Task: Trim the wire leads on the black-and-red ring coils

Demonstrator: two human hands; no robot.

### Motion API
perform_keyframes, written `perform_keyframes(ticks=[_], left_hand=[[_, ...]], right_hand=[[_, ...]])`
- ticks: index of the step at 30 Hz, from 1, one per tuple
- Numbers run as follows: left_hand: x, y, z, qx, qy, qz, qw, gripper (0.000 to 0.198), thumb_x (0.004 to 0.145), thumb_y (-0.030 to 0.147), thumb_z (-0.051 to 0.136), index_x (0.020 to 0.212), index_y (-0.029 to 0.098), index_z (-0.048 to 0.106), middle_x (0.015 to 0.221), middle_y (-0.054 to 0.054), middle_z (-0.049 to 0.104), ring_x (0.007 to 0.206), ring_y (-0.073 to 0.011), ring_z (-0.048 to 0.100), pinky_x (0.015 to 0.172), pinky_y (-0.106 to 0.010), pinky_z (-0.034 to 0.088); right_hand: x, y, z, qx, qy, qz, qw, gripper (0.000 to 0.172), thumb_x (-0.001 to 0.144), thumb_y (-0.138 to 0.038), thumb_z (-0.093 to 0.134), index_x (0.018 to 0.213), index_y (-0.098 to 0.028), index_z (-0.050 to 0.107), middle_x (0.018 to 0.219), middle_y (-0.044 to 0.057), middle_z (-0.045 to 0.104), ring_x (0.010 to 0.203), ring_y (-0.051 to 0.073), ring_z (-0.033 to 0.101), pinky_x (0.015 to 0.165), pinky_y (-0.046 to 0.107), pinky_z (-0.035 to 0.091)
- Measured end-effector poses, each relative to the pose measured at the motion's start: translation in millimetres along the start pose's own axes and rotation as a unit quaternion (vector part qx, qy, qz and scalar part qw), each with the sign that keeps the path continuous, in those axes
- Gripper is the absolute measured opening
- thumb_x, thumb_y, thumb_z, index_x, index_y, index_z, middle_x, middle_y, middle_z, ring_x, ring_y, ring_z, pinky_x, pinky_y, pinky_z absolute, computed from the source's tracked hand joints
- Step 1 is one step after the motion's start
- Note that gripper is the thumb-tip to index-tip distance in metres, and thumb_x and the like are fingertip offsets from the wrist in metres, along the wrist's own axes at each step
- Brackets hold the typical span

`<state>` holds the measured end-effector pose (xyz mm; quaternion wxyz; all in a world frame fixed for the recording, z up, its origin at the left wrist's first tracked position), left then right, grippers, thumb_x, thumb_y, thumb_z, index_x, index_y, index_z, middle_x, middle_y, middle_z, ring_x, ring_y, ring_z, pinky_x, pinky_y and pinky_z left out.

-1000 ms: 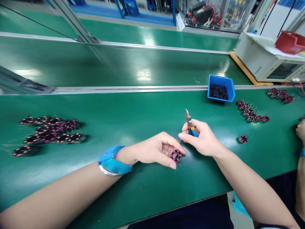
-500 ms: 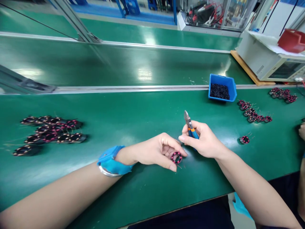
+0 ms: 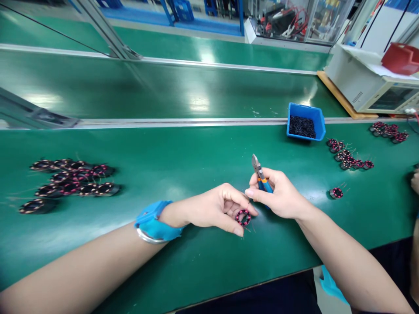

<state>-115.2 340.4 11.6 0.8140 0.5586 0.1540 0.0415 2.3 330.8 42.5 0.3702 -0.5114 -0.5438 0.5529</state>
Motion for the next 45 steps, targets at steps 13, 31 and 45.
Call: perform_keyframes(ticks=[13, 31, 45], left_hand=[[0, -1, -0.8, 0.016, 0.0, -0.009, 1.0, 0.044, 0.057, 0.024, 0.084, 0.098, 0.011, 0.072, 0.059, 0.002, 0.057, 0.052, -0.0061, 0.043, 0.051, -0.02, 0.041], [-1, 0, -2.8, -0.049, 0.031, 0.0, 0.998, 0.035, 0.054, 0.016, 0.085, 0.08, 0.011, 0.062, 0.068, 0.001, 0.065, 0.055, -0.0058, 0.055, 0.053, -0.018, 0.048], [-1, 0, -5.9, -0.068, 0.032, 0.014, 0.997, 0.034, 0.053, 0.012, 0.084, 0.076, 0.011, 0.058, 0.069, 0.001, 0.064, 0.059, -0.0073, 0.058, 0.057, -0.02, 0.05]], right_hand=[[0, 1, 1, -0.007, -0.007, 0.011, 1.0, 0.028, 0.077, -0.038, 0.072, 0.079, -0.017, 0.053, 0.067, -0.003, 0.053, 0.058, 0.009, 0.047, 0.055, 0.023, 0.039], [-13, -16, 0, -0.076, -0.047, -0.042, 0.995, 0.014, 0.08, -0.02, 0.067, 0.086, -0.016, 0.055, 0.08, 0.002, 0.06, 0.071, 0.013, 0.056, 0.068, 0.027, 0.047], [-20, -26, 10, -0.224, -0.017, -0.16, 0.961, 0.014, 0.077, -0.007, 0.058, 0.083, -0.019, 0.053, 0.074, -0.001, 0.058, 0.065, 0.011, 0.052, 0.062, 0.023, 0.042]])
Point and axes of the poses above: each hand's wrist, its own x-axis towards the middle knuckle, its own z-axis out of the palm, y = z × x, the point moved 6 cm from there along x, towards the middle knuckle
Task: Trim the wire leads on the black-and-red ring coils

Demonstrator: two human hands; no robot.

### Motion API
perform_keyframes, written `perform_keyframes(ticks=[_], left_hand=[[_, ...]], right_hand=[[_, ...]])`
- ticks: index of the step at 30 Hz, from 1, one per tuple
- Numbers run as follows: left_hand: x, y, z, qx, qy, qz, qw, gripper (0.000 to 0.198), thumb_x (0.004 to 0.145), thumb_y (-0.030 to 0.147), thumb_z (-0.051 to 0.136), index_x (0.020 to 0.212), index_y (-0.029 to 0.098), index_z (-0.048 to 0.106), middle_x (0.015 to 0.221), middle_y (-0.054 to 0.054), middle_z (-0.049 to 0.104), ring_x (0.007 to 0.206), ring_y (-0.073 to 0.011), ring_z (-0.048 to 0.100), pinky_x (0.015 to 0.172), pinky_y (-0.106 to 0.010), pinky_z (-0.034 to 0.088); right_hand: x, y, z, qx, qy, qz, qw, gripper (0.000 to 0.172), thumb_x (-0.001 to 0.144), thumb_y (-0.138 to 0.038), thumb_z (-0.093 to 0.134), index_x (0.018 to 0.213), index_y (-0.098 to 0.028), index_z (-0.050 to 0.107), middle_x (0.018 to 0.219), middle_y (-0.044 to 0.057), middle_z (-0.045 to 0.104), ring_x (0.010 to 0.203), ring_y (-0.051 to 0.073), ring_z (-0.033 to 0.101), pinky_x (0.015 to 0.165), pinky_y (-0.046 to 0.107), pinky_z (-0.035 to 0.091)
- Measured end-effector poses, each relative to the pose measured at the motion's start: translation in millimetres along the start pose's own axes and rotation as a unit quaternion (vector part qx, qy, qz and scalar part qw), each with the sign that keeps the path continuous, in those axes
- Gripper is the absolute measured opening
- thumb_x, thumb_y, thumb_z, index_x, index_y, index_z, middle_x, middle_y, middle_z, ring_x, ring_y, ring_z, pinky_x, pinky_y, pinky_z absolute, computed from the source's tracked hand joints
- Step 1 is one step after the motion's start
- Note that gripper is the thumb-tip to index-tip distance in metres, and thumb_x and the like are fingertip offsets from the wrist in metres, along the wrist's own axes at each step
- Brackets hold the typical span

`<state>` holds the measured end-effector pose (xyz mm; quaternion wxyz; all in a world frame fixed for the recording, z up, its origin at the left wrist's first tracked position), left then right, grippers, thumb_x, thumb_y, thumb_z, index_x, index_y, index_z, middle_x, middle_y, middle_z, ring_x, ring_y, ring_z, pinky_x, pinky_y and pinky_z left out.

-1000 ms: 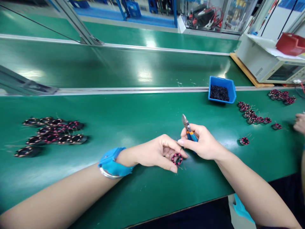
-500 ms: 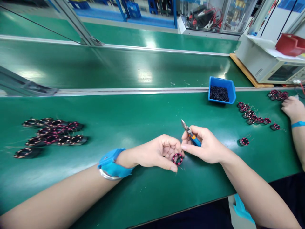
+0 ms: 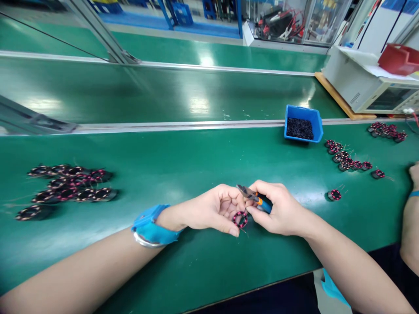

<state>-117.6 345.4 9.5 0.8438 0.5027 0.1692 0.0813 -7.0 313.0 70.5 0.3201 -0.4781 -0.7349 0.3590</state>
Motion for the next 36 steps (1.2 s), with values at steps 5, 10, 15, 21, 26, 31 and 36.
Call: perform_keyframes(ticks=[5, 10, 15, 21, 26, 31, 36], left_hand=[[0, -5, 0.3, 0.007, -0.011, -0.019, 1.0, 0.037, 0.054, 0.013, 0.084, 0.083, 0.01, 0.06, 0.07, 0.0, 0.065, 0.062, -0.0085, 0.06, 0.061, -0.023, 0.052], [-1, -5, 0.7, 0.003, -0.002, -0.03, 1.0, 0.038, 0.055, 0.013, 0.084, 0.083, 0.01, 0.059, 0.07, 0.0, 0.066, 0.059, -0.0081, 0.06, 0.059, -0.022, 0.052], [-1, -2, 0.9, -0.029, 0.013, -0.004, 0.999, 0.036, 0.054, 0.011, 0.084, 0.075, 0.012, 0.055, 0.065, 0.001, 0.066, 0.056, -0.0075, 0.061, 0.053, -0.018, 0.051], [-1, 0, -4.3, 0.02, 0.058, -0.015, 0.998, 0.033, 0.058, 0.013, 0.083, 0.071, 0.012, 0.054, 0.057, 0.004, 0.062, 0.049, -0.0044, 0.056, 0.047, -0.012, 0.045], [2, 14, -22.5, 0.035, 0.144, 0.047, 0.988, 0.03, 0.059, 0.02, 0.083, 0.075, 0.014, 0.059, 0.073, 0.0, 0.066, 0.056, -0.0078, 0.059, 0.049, -0.017, 0.052], [-3, 26, -36.4, 0.095, 0.304, 0.115, 0.941, 0.032, 0.058, 0.021, 0.084, 0.078, 0.015, 0.06, 0.077, -0.001, 0.068, 0.06, -0.0089, 0.061, 0.052, -0.016, 0.053], [-9, 24, -30.1, 0.156, 0.345, 0.149, 0.913, 0.035, 0.059, 0.023, 0.082, 0.089, 0.015, 0.065, 0.083, -0.002, 0.069, 0.072, -0.0123, 0.067, 0.07, -0.019, 0.057]], right_hand=[[-1, 1, 5, 0.004, 0.006, -0.001, 1.0, 0.012, 0.078, -0.01, 0.059, 0.08, -0.02, 0.051, 0.073, 0.0, 0.059, 0.064, 0.012, 0.052, 0.061, 0.025, 0.042], [-3, 1, 4, 0.003, 0.0, -0.01, 1.0, 0.011, 0.078, -0.01, 0.059, 0.082, -0.02, 0.055, 0.073, 0.0, 0.061, 0.062, 0.012, 0.052, 0.061, 0.024, 0.043], [-6, 1, 3, -0.034, 0.009, -0.015, 0.999, 0.008, 0.079, -0.013, 0.058, 0.081, -0.021, 0.057, 0.074, 0.001, 0.064, 0.061, 0.013, 0.054, 0.059, 0.025, 0.043], [-2, -11, 2, -0.056, 0.006, -0.062, 0.996, 0.011, 0.074, -0.012, 0.054, 0.08, -0.021, 0.057, 0.072, 0.001, 0.063, 0.063, 0.014, 0.056, 0.06, 0.025, 0.044], [3, 2, -15, 0.026, 0.135, 0.018, 0.99, 0.008, 0.074, -0.018, 0.054, 0.082, -0.02, 0.055, 0.075, 0.001, 0.06, 0.066, 0.013, 0.055, 0.066, 0.027, 0.047], [7, 28, -2, 0.227, 0.119, 0.151, 0.955, 0.029, 0.068, -0.036, 0.072, 0.077, -0.02, 0.05, 0.072, -0.001, 0.058, 0.061, 0.012, 0.053, 0.061, 0.026, 0.048], [9, 35, 7, 0.225, 0.129, 0.163, 0.952, 0.035, 0.063, -0.038, 0.078, 0.074, -0.02, 0.05, 0.069, -0.003, 0.055, 0.063, 0.012, 0.053, 0.064, 0.027, 0.048]])
Point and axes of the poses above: each hand's wrist, its own x-axis towards the middle knuckle, its own z-axis out of the palm, y = z × x, the point moved 6 cm from there along x, towards the middle knuckle
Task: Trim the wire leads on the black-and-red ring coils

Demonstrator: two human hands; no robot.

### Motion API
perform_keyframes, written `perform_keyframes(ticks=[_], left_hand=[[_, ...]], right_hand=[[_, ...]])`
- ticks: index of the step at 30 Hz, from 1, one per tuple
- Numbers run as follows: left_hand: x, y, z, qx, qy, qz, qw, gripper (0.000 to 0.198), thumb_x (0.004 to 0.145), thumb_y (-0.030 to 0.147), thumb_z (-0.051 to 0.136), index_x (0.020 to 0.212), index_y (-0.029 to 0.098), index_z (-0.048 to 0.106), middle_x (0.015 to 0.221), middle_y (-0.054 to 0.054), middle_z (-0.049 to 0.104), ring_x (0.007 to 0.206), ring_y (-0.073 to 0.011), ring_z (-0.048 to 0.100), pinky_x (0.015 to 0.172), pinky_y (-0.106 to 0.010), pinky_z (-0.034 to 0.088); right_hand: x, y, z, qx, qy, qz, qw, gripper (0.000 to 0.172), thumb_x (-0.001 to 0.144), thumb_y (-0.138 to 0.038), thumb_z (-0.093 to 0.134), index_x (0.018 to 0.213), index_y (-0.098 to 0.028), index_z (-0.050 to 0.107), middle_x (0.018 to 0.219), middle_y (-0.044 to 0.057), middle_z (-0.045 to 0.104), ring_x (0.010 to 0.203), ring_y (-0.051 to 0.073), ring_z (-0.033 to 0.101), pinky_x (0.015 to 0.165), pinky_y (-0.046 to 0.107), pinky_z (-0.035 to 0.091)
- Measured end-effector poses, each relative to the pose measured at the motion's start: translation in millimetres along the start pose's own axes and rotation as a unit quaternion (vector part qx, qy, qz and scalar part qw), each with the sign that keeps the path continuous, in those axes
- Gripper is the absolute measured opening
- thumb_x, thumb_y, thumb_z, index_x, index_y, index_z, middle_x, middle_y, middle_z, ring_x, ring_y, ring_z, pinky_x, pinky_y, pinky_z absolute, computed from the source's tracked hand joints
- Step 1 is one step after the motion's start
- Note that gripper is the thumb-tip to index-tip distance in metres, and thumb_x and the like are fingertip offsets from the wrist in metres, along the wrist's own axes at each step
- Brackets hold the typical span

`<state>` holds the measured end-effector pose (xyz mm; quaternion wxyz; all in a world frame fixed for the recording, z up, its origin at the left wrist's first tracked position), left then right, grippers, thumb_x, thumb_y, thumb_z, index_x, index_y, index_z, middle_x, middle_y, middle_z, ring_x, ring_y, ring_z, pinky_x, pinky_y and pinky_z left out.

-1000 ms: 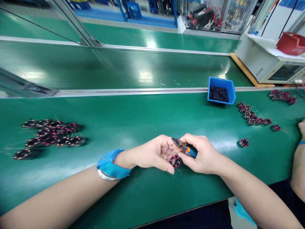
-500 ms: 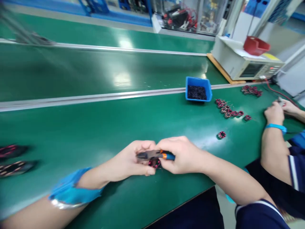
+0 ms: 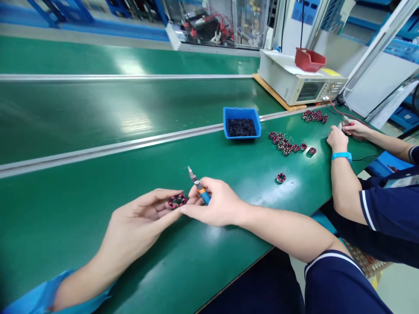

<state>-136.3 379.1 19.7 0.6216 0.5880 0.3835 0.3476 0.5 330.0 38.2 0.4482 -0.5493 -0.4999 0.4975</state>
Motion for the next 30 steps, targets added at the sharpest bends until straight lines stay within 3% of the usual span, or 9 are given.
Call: perform_keyframes(ticks=[6, 11, 15, 19, 23, 26, 30], left_hand=[[-9, 5, 7.4, 0.01, -0.017, 0.012, 1.0, 0.033, 0.068, 0.022, 0.076, 0.096, 0.014, 0.06, 0.093, -0.006, 0.07, 0.078, -0.014, 0.068, 0.075, -0.023, 0.058], [-16, 7, 14.5, 0.019, -0.022, 0.022, 0.999, 0.03, 0.07, 0.021, 0.075, 0.092, 0.014, 0.056, 0.086, -0.005, 0.069, 0.078, -0.0149, 0.069, 0.075, -0.023, 0.058], [-17, 6, 14.6, 0.017, -0.015, 0.039, 0.999, 0.028, 0.072, 0.02, 0.073, 0.09, 0.015, 0.053, 0.086, -0.004, 0.067, 0.078, -0.0124, 0.068, 0.072, -0.02, 0.057], [-18, 6, 14.8, 0.008, -0.009, 0.083, 0.997, 0.028, 0.071, 0.016, 0.073, 0.088, 0.015, 0.051, 0.084, -0.001, 0.064, 0.076, -0.0112, 0.068, 0.071, -0.02, 0.057], [-19, 8, 17.7, 0.021, -0.023, 0.102, 0.994, 0.028, 0.071, 0.014, 0.073, 0.088, 0.016, 0.05, 0.081, 0.001, 0.063, 0.076, -0.011, 0.069, 0.075, -0.022, 0.057], [-19, 9, 17.1, 0.027, -0.024, 0.1, 0.994, 0.03, 0.072, 0.014, 0.073, 0.089, 0.016, 0.049, 0.082, 0.001, 0.062, 0.076, -0.0099, 0.068, 0.075, -0.02, 0.057], [-20, 7, 15.0, 0.033, -0.009, 0.1, 0.994, 0.039, 0.069, 0.016, 0.075, 0.096, 0.017, 0.047, 0.086, 0.0, 0.06, 0.075, -0.0096, 0.067, 0.073, -0.02, 0.056]], right_hand=[[2, 0, -2, 0.027, 0.035, -0.025, 0.999, 0.029, 0.065, -0.03, 0.074, 0.076, -0.019, 0.05, 0.071, -0.001, 0.057, 0.064, 0.013, 0.055, 0.063, 0.028, 0.048], [2, -3, -15, -0.019, 0.094, -0.063, 0.993, 0.018, 0.071, -0.028, 0.065, 0.075, -0.019, 0.05, 0.069, -0.002, 0.055, 0.063, 0.012, 0.052, 0.063, 0.027, 0.046], [3, 2, -31, 0.023, 0.138, -0.021, 0.99, 0.029, 0.067, -0.034, 0.073, 0.081, -0.018, 0.052, 0.069, -0.003, 0.055, 0.059, 0.011, 0.051, 0.059, 0.026, 0.043], [2, 4, -16, 0.051, 0.087, 0.022, 0.995, 0.036, 0.063, -0.035, 0.077, 0.082, -0.018, 0.053, 0.076, 0.001, 0.063, 0.063, 0.013, 0.057, 0.061, 0.028, 0.047], [3, -1, -1, 0.04, 0.072, -0.021, 0.996, 0.03, 0.067, -0.032, 0.075, 0.079, -0.019, 0.052, 0.071, 0.0, 0.063, 0.064, 0.014, 0.059, 0.063, 0.029, 0.049], [5, -1, -12, 0.045, 0.117, -0.043, 0.991, 0.029, 0.067, -0.032, 0.076, 0.079, -0.019, 0.053, 0.067, -0.003, 0.059, 0.061, 0.012, 0.056, 0.063, 0.028, 0.047], [5, 2, -32, 0.088, 0.179, -0.018, 0.98, 0.036, 0.062, -0.035, 0.079, 0.081, -0.019, 0.053, 0.069, -0.003, 0.059, 0.059, 0.011, 0.054, 0.06, 0.027, 0.045]])
Point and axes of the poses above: each hand's wrist, its own x-axis towards the middle knuckle, its own z-axis out of the palm, y = z × x, the point moved 6 cm from there along x, towards the middle knuckle
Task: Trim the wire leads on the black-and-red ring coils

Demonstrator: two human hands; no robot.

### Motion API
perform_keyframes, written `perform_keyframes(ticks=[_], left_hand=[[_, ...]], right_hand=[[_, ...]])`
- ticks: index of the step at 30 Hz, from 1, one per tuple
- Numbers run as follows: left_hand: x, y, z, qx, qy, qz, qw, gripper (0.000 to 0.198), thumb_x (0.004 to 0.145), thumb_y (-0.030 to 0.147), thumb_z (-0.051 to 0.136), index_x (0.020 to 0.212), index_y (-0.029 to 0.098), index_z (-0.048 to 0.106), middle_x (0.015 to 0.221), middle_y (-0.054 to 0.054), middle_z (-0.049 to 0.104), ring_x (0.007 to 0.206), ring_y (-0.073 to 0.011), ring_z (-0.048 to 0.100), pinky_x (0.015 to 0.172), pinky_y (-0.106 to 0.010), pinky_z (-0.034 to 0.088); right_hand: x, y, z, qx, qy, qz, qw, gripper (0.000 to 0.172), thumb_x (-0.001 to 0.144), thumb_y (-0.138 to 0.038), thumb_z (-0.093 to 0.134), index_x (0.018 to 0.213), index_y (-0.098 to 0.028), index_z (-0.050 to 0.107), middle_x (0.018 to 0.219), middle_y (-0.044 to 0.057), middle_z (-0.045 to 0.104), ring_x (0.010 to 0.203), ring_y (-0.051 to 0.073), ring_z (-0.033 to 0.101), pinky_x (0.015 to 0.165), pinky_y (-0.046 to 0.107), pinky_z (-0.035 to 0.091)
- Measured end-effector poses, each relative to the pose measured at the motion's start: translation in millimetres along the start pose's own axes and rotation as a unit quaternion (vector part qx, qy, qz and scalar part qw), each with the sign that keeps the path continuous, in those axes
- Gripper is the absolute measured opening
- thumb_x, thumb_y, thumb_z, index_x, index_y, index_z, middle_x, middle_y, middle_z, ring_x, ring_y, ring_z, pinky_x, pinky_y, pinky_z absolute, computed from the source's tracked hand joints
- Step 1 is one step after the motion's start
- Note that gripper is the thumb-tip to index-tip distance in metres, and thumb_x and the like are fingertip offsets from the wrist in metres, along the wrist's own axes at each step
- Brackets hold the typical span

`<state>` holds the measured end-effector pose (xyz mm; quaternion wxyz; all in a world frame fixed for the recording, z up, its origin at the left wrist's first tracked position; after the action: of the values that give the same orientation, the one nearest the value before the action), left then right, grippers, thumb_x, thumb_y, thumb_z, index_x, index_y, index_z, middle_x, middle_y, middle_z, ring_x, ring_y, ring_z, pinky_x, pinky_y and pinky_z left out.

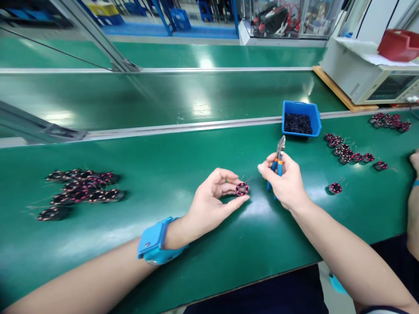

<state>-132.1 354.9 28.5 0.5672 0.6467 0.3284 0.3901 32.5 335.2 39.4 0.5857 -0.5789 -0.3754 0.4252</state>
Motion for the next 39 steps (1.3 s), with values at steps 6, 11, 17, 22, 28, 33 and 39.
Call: perform_keyframes(ticks=[6, 11, 17, 22, 28, 33, 39], left_hand=[[-3, 3, 5.1, 0.026, -0.014, 0.037, 0.999, 0.05, 0.071, 0.015, 0.073, 0.11, 0.017, 0.043, 0.084, 0.0, 0.062, 0.074, -0.0106, 0.065, 0.073, -0.024, 0.056], [-5, 1, 13.3, 0.027, -0.072, 0.052, 0.996, 0.058, 0.072, 0.01, 0.071, 0.121, 0.018, 0.04, 0.084, 0.001, 0.06, 0.077, -0.011, 0.065, 0.075, -0.025, 0.055], [-2, 3, 5.1, 0.043, -0.017, 0.062, 0.997, 0.061, 0.071, 0.013, 0.072, 0.122, 0.017, 0.039, 0.084, 0.001, 0.059, 0.072, -0.0101, 0.063, 0.069, -0.023, 0.054], [-1, 6, 2.8, 0.051, -0.004, 0.069, 0.996, 0.061, 0.071, 0.013, 0.072, 0.122, 0.017, 0.04, 0.084, 0.001, 0.058, 0.072, -0.0103, 0.063, 0.069, -0.024, 0.054], [-1, 5, 0.7, 0.039, 0.021, 0.066, 0.997, 0.063, 0.07, 0.014, 0.074, 0.122, 0.018, 0.039, 0.084, 0.001, 0.057, 0.073, -0.0104, 0.062, 0.069, -0.024, 0.054], [0, 5, 2.1, 0.013, 0.017, 0.034, 0.999, 0.064, 0.069, 0.014, 0.074, 0.123, 0.017, 0.04, 0.083, 0.001, 0.057, 0.074, -0.0106, 0.062, 0.071, -0.024, 0.053], [3, -4, 1.2, -0.048, 0.022, -0.033, 0.998, 0.053, 0.067, 0.017, 0.076, 0.113, 0.013, 0.05, 0.082, 0.0, 0.057, 0.074, -0.0108, 0.061, 0.071, -0.024, 0.053]], right_hand=[[-11, 2, 27, -0.047, -0.132, 0.025, 0.99, 0.028, 0.066, -0.028, 0.076, 0.078, -0.018, 0.054, 0.071, 0.0, 0.063, 0.061, 0.012, 0.056, 0.061, 0.027, 0.048], [-3, -4, 18, -0.024, -0.083, -0.018, 0.996, 0.024, 0.067, -0.028, 0.074, 0.076, -0.018, 0.054, 0.068, -0.003, 0.058, 0.062, 0.01, 0.053, 0.064, 0.026, 0.045], [-7, -1, 16, -0.079, -0.151, 0.05, 0.984, 0.03, 0.063, -0.026, 0.078, 0.077, -0.017, 0.054, 0.074, 0.001, 0.064, 0.063, 0.012, 0.055, 0.063, 0.028, 0.045], [-5, -5, 13, -0.081, -0.114, -0.004, 0.99, 0.02, 0.068, -0.023, 0.072, 0.075, -0.017, 0.054, 0.068, -0.003, 0.058, 0.061, 0.01, 0.053, 0.063, 0.027, 0.043], [-2, 0, 4, -0.051, -0.073, 0.044, 0.995, 0.031, 0.062, -0.026, 0.078, 0.08, -0.018, 0.054, 0.072, -0.002, 0.062, 0.061, 0.011, 0.054, 0.062, 0.027, 0.043], [-8, 1, 24, -0.075, -0.126, 0.035, 0.989, 0.024, 0.064, -0.026, 0.073, 0.075, -0.018, 0.054, 0.068, -0.002, 0.059, 0.062, 0.011, 0.054, 0.064, 0.028, 0.044], [-5, 3, 13, -0.037, -0.063, 0.04, 0.997, 0.033, 0.062, -0.031, 0.078, 0.079, -0.018, 0.054, 0.068, -0.004, 0.057, 0.059, 0.01, 0.051, 0.06, 0.025, 0.042]])
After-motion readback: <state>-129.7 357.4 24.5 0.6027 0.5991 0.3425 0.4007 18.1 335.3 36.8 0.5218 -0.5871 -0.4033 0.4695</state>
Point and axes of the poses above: each hand's wrist, its own x-axis towards the middle knuckle, its own z-axis out of the palm, y = z × x, the point moved 6 cm from there along x, towards the middle knuckle
